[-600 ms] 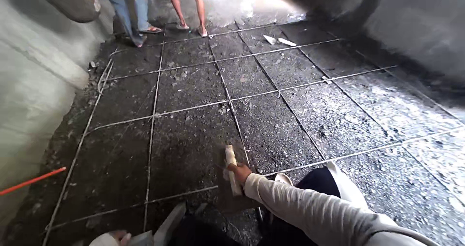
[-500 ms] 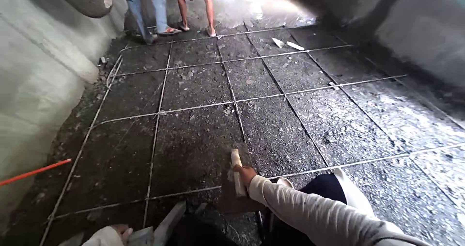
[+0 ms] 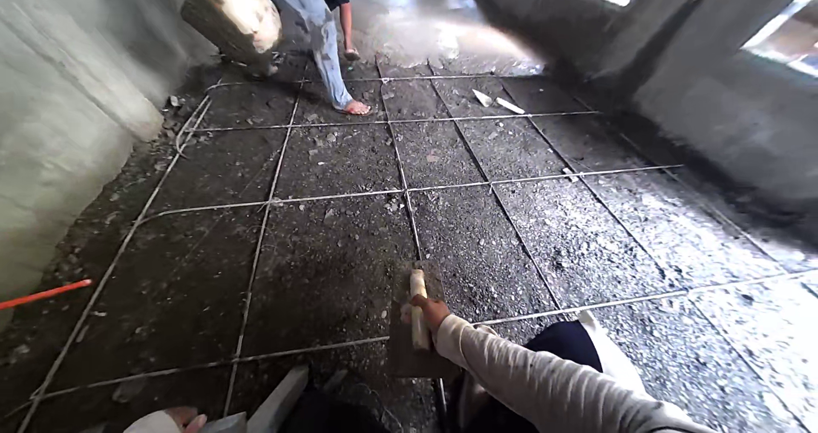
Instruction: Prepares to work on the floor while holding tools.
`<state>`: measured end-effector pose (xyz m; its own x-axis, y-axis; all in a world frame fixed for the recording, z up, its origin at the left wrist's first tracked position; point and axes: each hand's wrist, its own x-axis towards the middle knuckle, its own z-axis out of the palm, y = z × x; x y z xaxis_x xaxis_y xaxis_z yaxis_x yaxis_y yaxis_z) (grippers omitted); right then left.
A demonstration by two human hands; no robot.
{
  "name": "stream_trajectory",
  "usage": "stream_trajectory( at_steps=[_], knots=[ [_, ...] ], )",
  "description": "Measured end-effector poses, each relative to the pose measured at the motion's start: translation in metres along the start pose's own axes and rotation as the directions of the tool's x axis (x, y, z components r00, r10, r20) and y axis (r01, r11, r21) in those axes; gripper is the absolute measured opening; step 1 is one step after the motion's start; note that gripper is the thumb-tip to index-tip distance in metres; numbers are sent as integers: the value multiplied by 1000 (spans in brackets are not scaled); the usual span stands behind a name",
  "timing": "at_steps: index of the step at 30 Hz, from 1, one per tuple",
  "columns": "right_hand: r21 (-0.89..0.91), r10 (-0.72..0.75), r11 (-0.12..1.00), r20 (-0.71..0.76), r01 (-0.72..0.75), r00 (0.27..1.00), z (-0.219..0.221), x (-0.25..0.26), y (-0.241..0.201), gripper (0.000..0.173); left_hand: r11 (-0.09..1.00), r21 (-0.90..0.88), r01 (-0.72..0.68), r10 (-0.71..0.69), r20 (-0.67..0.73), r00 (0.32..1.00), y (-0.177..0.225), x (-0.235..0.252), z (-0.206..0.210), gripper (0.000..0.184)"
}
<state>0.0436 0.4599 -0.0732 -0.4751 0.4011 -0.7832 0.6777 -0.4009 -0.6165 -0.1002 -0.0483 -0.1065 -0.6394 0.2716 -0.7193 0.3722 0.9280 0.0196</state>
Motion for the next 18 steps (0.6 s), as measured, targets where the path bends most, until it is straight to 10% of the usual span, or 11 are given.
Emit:
stream_trajectory(
  at_steps=[15, 18],
  knots=[
    [-23, -36, 999, -25, 35, 999, 7, 5, 7, 46, 990, -105, 98, -104, -48, 993, -1, 3, 5, 45],
    [-41, -72, 997, -41, 70, 997, 9, 7, 13, 45, 993, -114, 26, -72, -413, 908, -35, 45, 70, 51]
  ],
)
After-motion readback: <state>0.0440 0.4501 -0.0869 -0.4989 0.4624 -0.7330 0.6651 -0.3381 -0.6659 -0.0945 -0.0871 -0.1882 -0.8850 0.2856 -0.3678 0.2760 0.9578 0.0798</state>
